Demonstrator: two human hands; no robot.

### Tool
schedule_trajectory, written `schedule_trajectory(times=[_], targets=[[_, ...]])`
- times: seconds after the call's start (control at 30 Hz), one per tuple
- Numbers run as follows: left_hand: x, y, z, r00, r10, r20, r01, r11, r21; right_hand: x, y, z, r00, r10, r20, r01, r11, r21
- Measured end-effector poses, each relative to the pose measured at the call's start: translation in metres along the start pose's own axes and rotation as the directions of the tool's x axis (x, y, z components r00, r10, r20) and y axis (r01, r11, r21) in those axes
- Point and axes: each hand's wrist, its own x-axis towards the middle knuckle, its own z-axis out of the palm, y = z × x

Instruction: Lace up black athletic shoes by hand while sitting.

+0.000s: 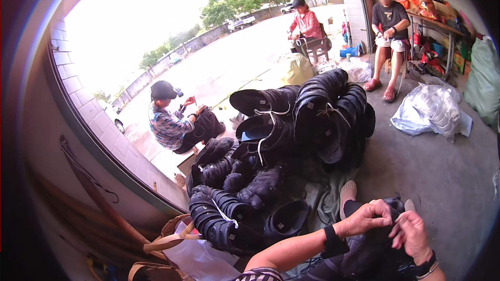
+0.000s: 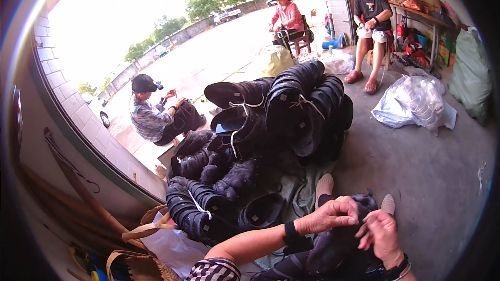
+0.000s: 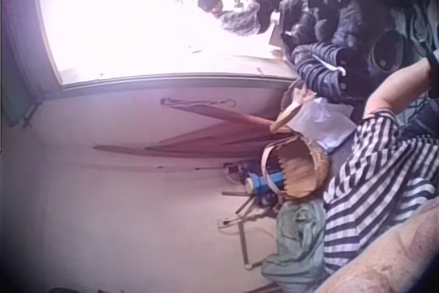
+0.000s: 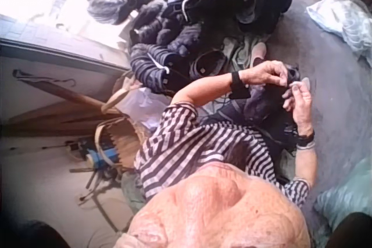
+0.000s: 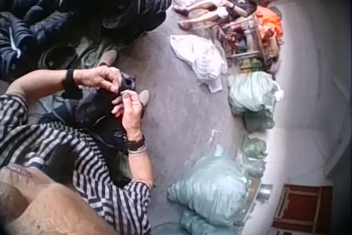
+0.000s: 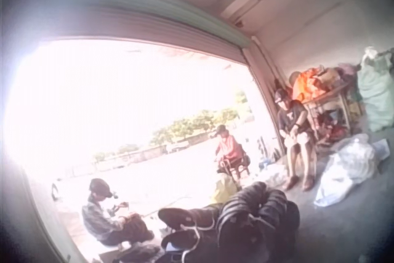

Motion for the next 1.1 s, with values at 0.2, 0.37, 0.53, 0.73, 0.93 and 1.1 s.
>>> schedule_trajectory(times=[0.2,0.37,0.53,0.73,0.93,1.1], targets=[[-0.001,0.002,-0.002,0.998,0.017,0.056,-0.019,0.999,0.036,0.0,0.022,0.028,0.988,0.095,0.125,-0.075,0.985,-0.155],[0.005,-0.003,0.0,0.999,0.016,-0.048,-0.019,0.998,-0.058,-0.017,-0.008,0.037,0.996,0.082,0.02,-0.074,0.964,-0.254],[0.001,0.041,0.016,0.994,0.089,0.059,-0.106,0.887,0.449,-0.06,-0.074,0.037,0.828,-0.533,0.174,0.555,0.824,-0.116],[0.01,0.062,0.05,0.943,0.005,0.332,-0.034,0.996,0.082,-0.066,-0.063,0.021,0.917,-0.385,0.104,0.393,0.917,-0.069],[-0.014,0.038,-0.044,0.843,-0.194,-0.502,0.204,0.978,-0.034,-0.05,-0.038,-0.047,0.967,-0.183,-0.178,0.208,0.969,0.13],[-0.105,-0.002,-0.208,0.652,-0.384,-0.654,-0.074,0.826,-0.559,-0.133,0.001,-0.289,0.646,0.054,-0.761,0.441,0.788,0.43]])
